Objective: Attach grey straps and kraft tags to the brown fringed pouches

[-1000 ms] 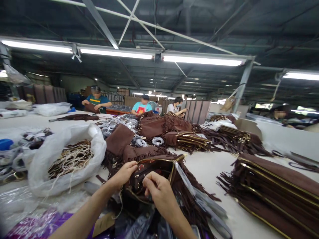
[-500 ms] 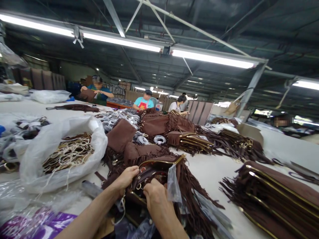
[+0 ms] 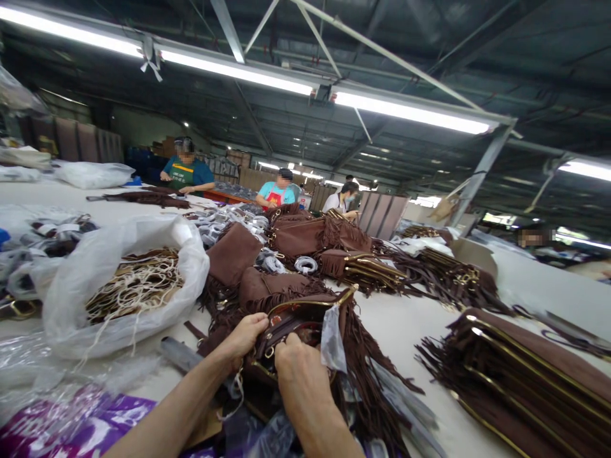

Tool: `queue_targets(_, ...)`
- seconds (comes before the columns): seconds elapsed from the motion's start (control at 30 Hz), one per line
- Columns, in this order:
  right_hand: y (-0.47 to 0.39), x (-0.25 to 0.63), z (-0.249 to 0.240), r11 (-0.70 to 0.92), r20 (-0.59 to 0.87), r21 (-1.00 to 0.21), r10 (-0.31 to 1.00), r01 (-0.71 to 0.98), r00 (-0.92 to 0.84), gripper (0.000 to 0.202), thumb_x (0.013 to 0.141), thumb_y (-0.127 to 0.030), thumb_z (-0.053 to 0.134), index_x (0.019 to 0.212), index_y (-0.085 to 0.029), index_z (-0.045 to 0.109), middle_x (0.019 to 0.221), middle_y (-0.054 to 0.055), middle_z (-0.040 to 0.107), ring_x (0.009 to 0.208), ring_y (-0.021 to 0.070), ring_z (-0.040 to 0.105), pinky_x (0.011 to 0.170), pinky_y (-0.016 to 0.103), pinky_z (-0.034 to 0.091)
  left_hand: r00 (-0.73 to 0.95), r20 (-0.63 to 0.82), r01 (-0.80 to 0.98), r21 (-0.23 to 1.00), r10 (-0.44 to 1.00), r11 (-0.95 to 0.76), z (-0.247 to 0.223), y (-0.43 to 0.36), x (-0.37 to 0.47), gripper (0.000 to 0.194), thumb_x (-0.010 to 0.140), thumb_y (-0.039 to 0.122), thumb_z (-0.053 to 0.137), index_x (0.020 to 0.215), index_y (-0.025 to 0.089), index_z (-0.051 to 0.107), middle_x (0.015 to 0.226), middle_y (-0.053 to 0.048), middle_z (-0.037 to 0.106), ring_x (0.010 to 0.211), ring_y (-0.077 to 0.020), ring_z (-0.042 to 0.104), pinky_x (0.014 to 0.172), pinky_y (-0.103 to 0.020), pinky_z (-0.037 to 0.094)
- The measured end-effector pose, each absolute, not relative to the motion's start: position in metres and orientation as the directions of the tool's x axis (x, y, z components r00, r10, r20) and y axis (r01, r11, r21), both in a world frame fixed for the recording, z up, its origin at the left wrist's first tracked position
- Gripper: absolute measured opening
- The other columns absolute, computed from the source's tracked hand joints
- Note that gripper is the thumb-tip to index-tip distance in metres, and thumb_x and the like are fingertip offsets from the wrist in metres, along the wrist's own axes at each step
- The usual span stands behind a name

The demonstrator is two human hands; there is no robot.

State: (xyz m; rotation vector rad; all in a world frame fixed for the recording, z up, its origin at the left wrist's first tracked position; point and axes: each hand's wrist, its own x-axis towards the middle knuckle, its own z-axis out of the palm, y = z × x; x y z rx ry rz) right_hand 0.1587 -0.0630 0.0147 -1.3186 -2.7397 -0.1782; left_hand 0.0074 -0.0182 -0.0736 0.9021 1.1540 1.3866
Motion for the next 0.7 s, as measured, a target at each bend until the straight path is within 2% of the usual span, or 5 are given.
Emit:
queue_targets(0.1, -0.055, 0.161, 0.005, 0.685, 0.209, -0.050, 0.719, 0.727, -0.663, 0.021, 0.089, -0.006, 0.052, 0.086, -0.019, 0.069, 0.091, 0.008, 0.071, 0.078, 0.0200, 0.070, 0.061, 0.026, 0.040, -0.169, -0.069, -0.246, 0.969, 0.983, 0.026, -0.074, -0.020, 0.007, 0.029, 0.068, 0.041, 0.068, 0.063, 0.019, 0.051, 0.052, 0.008, 0.046, 0.047, -0.0087, 0.040, 0.047, -0.021, 0.027)
queue_targets(0.2, -0.045, 0.166, -0.011, 0.718, 0.291, -0.354, 0.693, 0.599, -0.659, 0.014, 0.082, -0.008, 0.056, 0.078, -0.020, 0.060, 0.075, 0.000, 0.066, 0.073, 0.0163, 0.064, 0.064, 0.024, 0.041, -0.177, -0.068, -0.243, 0.970, 0.982, 0.024, -0.074, -0.023, 0.007, 0.030, 0.067, 0.043, 0.068, 0.064, 0.019, 0.051, 0.053, 0.007, 0.048, 0.048, -0.0094, 0.042, 0.048, -0.021, 0.030)
queue_targets(0.37, -0.036, 0.165, -0.036, 0.345, 0.158, -0.909, 0.804, 0.233, -0.573, 0.014, 0.070, -0.021, 0.060, 0.073, -0.023, 0.047, 0.057, -0.010, 0.049, 0.050, 0.0110, 0.051, 0.048, 0.020, 0.039, -0.220, -0.052, -0.235, 0.972, 0.974, -0.001, -0.073, -0.026, 0.011, 0.029, 0.068, 0.044, 0.067, 0.064, 0.018, 0.053, 0.056, 0.006, 0.049, 0.054, -0.0114, 0.045, 0.053, -0.023, 0.033)
queue_targets(0.53, -0.039, 0.156, -0.040, 0.382, 0.212, -0.892, 0.825, 0.240, -0.523, 0.011, 0.074, -0.026, 0.058, 0.079, -0.023, 0.049, 0.058, -0.008, 0.054, 0.049, 0.0125, 0.056, 0.048, 0.021, 0.041, -0.285, -0.024, -0.223, 0.974, 0.958, -0.042, -0.074, -0.028, 0.017, 0.020, 0.070, 0.036, 0.059, 0.064, 0.019, 0.052, 0.058, 0.006, 0.049, 0.057, -0.0122, 0.044, 0.058, -0.024, 0.035)
queue_targets(0.7, -0.053, 0.150, -0.035, 0.686, 0.438, -0.522, 0.726, 0.507, -0.530, 0.013, 0.082, -0.015, 0.051, 0.088, -0.021, 0.062, 0.066, -0.001, 0.060, 0.061, 0.0165, 0.061, 0.059, 0.024, 0.045, -0.338, 0.003, -0.204, 0.976, 0.941, -0.076, -0.078, -0.028, 0.019, 0.012, 0.072, 0.025, 0.055, 0.062, 0.019, 0.052, 0.058, 0.006, 0.047, 0.061, -0.0128, 0.045, 0.062, -0.023, 0.036)
